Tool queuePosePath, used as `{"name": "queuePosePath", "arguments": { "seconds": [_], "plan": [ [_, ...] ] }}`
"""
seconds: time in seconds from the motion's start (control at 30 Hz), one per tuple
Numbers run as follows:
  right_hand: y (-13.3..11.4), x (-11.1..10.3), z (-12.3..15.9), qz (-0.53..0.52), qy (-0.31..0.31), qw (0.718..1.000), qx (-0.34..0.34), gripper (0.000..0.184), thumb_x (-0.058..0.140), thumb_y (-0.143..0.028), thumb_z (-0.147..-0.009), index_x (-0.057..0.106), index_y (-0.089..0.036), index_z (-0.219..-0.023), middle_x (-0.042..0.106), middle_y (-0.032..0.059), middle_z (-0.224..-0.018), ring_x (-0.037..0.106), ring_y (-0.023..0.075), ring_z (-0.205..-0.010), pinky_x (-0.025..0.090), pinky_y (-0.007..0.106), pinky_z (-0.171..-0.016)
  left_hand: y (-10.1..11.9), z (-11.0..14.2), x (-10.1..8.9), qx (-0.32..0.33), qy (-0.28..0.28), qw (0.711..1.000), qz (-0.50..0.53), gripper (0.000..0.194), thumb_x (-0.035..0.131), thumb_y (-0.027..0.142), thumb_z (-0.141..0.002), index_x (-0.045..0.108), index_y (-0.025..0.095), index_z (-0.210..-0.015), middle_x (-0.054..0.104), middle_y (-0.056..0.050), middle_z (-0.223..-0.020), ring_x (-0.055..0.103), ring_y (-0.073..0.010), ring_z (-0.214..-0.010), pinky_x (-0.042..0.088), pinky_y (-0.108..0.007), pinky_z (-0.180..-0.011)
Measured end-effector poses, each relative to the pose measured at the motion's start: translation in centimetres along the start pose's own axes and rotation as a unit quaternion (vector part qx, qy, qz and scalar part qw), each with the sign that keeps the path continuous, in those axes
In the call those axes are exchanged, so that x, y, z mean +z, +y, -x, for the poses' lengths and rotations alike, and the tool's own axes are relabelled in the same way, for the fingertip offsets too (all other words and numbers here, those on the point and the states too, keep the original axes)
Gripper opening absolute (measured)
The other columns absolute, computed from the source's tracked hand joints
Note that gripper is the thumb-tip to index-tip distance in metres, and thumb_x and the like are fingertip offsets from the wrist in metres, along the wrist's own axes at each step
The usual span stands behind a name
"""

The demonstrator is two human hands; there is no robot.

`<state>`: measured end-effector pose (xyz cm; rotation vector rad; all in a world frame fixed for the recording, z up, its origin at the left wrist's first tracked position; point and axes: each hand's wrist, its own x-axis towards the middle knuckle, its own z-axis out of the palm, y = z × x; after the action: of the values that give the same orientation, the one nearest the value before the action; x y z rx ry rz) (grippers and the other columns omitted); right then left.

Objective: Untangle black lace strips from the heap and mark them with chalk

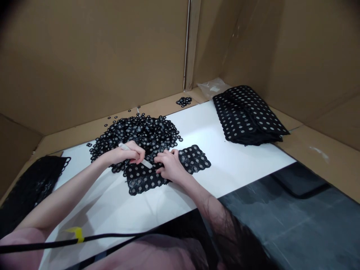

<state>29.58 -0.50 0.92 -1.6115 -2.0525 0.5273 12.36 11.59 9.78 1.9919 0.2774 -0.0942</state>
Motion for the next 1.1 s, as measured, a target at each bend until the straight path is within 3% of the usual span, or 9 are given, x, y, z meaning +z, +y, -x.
{"name": "queuePosePath", "arguments": {
  "seconds": [0.4,0.8,0.93,1.1],
  "plan": [
    [-0.1,-0.2,0.0,0.000,-0.006,1.000,0.000,0.018,0.063,-0.009,-0.071,0.046,-0.016,-0.067,0.057,-0.0018,-0.075,0.046,0.0155,-0.082,0.018,0.032,-0.075,0.0,0.2,0.6,0.012,-0.010,0.996,-0.085,0.025,0.038,0.016,-0.078,0.056,0.014,-0.061,0.047,0.002,-0.050,0.042,-0.0092,-0.049,0.032,-0.022,-0.052],
    [-0.1,0.0,0.0,-0.006,0.001,1.000,-0.002,0.015,0.063,-0.010,-0.071,0.050,-0.017,-0.070,0.058,-0.0016,-0.077,0.047,0.0158,-0.083,0.019,0.032,-0.077,-1.6,-1.1,0.5,-0.016,-0.053,0.998,0.040,0.020,0.039,0.014,-0.071,0.054,0.013,-0.058,0.044,0.002,-0.044,0.036,-0.0096,-0.043,0.028,-0.022,-0.042],
    [0.1,0.0,0.0,-0.007,0.003,1.000,0.002,0.014,0.065,-0.014,-0.072,0.052,-0.017,-0.071,0.060,0.0003,-0.079,0.048,0.0175,-0.084,0.019,0.033,-0.077,-1.9,-0.2,1.2,-0.012,-0.022,0.999,0.021,0.021,0.038,0.014,-0.074,0.053,0.014,-0.059,0.044,0.002,-0.046,0.037,-0.0094,-0.044,0.027,-0.022,-0.044],
    [0.3,-0.5,0.1,-0.006,-0.018,1.000,0.004,0.016,0.067,-0.027,-0.077,0.054,-0.018,-0.082,0.061,0.0016,-0.086,0.051,0.0188,-0.088,0.021,0.034,-0.079,-2.5,2.0,2.3,0.008,0.060,0.998,-0.027,0.026,0.037,0.015,-0.080,0.057,0.013,-0.065,0.048,0.002,-0.051,0.043,-0.0097,-0.050,0.033,-0.021,-0.052]
  ]
}}
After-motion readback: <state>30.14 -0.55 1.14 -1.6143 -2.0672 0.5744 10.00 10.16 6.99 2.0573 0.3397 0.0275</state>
